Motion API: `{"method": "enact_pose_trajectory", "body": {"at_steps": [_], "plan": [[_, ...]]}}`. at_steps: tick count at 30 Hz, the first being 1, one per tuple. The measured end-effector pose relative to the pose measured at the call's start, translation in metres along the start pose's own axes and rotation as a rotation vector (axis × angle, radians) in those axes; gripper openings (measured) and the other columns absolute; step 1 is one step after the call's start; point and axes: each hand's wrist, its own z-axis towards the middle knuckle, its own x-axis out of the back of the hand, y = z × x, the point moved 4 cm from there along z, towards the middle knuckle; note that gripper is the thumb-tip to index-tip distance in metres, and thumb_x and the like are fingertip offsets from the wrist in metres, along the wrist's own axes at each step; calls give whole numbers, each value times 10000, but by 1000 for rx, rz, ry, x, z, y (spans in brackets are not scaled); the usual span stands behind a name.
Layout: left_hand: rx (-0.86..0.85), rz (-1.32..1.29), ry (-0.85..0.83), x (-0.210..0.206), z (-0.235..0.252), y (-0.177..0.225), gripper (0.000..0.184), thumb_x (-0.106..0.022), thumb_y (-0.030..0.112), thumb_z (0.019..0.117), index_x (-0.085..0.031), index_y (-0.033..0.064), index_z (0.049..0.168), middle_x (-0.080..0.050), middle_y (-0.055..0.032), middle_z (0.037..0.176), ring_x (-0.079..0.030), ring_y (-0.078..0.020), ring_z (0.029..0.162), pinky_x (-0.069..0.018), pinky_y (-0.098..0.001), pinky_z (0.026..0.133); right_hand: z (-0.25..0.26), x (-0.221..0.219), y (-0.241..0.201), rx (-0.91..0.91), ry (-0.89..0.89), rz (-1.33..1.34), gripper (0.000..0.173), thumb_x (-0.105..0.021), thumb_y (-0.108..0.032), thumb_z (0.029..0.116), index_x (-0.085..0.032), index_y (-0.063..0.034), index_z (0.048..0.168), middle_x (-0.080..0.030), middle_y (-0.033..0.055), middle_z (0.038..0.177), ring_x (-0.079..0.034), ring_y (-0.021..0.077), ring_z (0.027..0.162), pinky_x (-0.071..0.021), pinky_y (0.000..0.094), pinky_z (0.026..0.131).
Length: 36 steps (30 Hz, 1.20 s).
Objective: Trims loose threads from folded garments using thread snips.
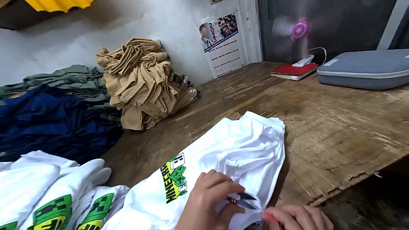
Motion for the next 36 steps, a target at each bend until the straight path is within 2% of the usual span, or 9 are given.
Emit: {"method": "enact_pose_trajectory", "body": {"at_steps": [5, 10, 13, 16, 19, 23, 26, 30, 36], "plan": [[-116, 183, -26, -13, -8, 19, 120, -684, 300, 981, -781, 233, 1002, -731, 70, 949, -614, -123, 847, -446, -324, 753, -11, 6, -6, 37, 72, 82, 175, -701, -356, 949, -748, -219, 851, -616, -41, 813, -556, 109, 935, -356, 348, 960], [298, -58, -364, -7, -3, 12, 457, -786, 462, 876, -753, 94, 1144, -730, -30, 890, -699, -136, 780, -607, -351, 729, -11, 8, 1, -8, -47, 38, 277, -568, -376, 969, -726, -201, 824, -656, 10, 863, -571, 180, 982, -348, 420, 991], [423, -8, -274, -7, 7, 6, 519, -840, 329, 822, -656, 56, 1224, -684, -7, 756, -665, -139, 643, -591, -361, 619, 0, -4, -2, -110, -203, -104, 305, -688, -487, 928, -817, -239, 1050, -675, 146, 1152, -564, 347, 1112, -363, 573, 940], [257, 504, 174, -7, 21, -7, 286, -741, 9, 705, -668, 69, 976, -644, -11, 681, -663, -196, 593, -555, -411, 530, 2, -8, -4, -168, -88, 69, 84, -803, -395, 865, -813, -313, 880, -674, 56, 1149, -537, 237, 1169, -339, 489, 973], [129, 535, 90, -20, 25, -28, 262, -728, -71, 662, -681, 108, 848, -652, -53, 713, -678, -258, 612, -545, -459, 494, -4, -3, 5, -248, 0, 264, 72, -792, -336, 889, -787, -285, 838, -625, -24, 1096, -488, 114, 1187, -338, 343, 1053], [192, 251, -78, -20, 21, -29, 246, -735, 190, 802, -722, 187, 1048, -693, 18, 951, -691, -146, 866, -606, -395, 760, -4, 0, 8, -293, -140, 146, 213, -633, -354, 954, -768, -209, 873, -639, 116, 1214, -501, 268, 1214, -330, 496, 1032], [97, 171, -61, -20, 15, -12, 369, -755, 366, 868, -737, 226, 1208, -698, 18, 1057, -678, -139, 950, -592, -384, 810, 3, -4, -2, -335, -156, 62, 176, -709, -378, 933, -827, -247, 921, -659, 120, 1249, -509, 327, 1220, -336, 567, 967], [-130, 321, -23, -13, 8, 20, 174, -619, 295, 1008, -775, 232, 1051, -726, 32, 955, -637, -158, 829, -483, -360, 720, 3, -4, 1, -354, -122, 110, 124, -726, -242, 908, -797, -188, 822, -683, 81, 1133, -554, 285, 1154, -357, 550, 961], [-41, 339, -96, -21, 11, 15, 344, -755, 222, 839, -752, 237, 1183, -654, -26, 893, -646, -217, 797, -522, -424, 687, 4, -3, -2, -402, -175, 94, 210, -592, -209, 981, -799, -195, 950, -673, 68, 1218, -541, 268, 1189, -346, 547, 970]]}}
